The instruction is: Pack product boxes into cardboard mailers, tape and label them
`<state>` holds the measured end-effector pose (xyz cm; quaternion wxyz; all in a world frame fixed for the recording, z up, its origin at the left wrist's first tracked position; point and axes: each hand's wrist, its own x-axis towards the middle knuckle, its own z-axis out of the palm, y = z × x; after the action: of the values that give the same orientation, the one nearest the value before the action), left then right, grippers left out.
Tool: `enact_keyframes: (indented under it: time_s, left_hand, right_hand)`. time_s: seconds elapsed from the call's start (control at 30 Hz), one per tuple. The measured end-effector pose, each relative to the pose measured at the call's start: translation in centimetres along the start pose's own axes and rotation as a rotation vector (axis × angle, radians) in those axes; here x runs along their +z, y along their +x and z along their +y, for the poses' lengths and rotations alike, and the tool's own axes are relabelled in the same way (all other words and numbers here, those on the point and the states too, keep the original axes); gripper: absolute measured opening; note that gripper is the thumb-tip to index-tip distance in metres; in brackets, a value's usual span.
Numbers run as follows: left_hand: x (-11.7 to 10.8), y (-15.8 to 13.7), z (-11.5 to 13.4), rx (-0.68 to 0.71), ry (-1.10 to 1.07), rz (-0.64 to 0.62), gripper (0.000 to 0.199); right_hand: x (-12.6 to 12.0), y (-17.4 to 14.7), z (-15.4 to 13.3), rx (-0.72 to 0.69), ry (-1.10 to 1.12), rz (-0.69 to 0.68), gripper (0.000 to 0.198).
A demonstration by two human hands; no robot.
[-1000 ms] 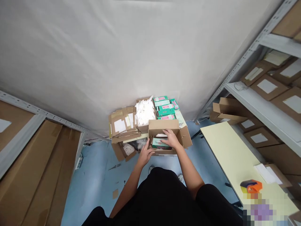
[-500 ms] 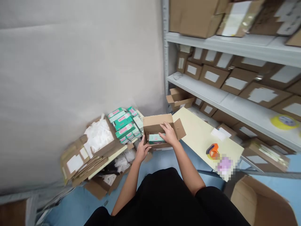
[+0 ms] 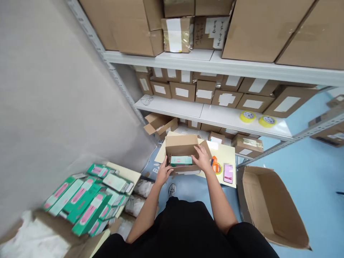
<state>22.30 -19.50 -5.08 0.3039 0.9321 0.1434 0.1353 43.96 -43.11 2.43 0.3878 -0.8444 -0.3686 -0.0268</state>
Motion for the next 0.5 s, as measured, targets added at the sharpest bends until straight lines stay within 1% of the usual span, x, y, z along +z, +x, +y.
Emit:
enact_keyframes:
  time_s: [0.07, 0.17, 0.3, 0.37, 0.43, 0.47, 0.5]
  left_hand:
    - [1.0, 2.8, -1.3, 0.036, -0.027, -0.059, 0.018]
    - [2.1, 7.2, -3.6, 0.085, -0.073, -0.148, 0.016]
    - [2.8, 12.5, -6.4, 0.135, -0.156, -0.29, 0.017]
    - [2.8, 14.4, -7.6, 0.14, -0.195, -0.356, 0.018]
    - [2.8, 15.4, -8.6, 0.147, -0.218, -0.399, 0.019]
    - [2.7, 15.6, -9.0, 0.147, -0.224, -0.404, 0.023]
    - [2.7, 15.7, -9.4, 0.14, -0.228, -0.394, 0.033]
  right_hand:
    - [0.2, 1.0, 0.7, 0.078, -0.034, 0.034, 0.063]
    - [1.1, 3.2, 1.0, 0.185, -0.068, 0.061, 0.064]
    - [1.9, 5.7, 0.7, 0.244, -0.105, 0.09, 0.064]
    - [2.1, 5.9, 0.5, 0.267, -0.124, 0.114, 0.064]
    - [2.0, 5.4, 0.3, 0.296, -0.133, 0.143, 0.063]
    - [1.9, 5.0, 0.3, 0.312, -0.133, 0.16, 0.063]
    - [1.7, 4.5, 0.2, 0.328, -0.131, 0.177, 0.063]
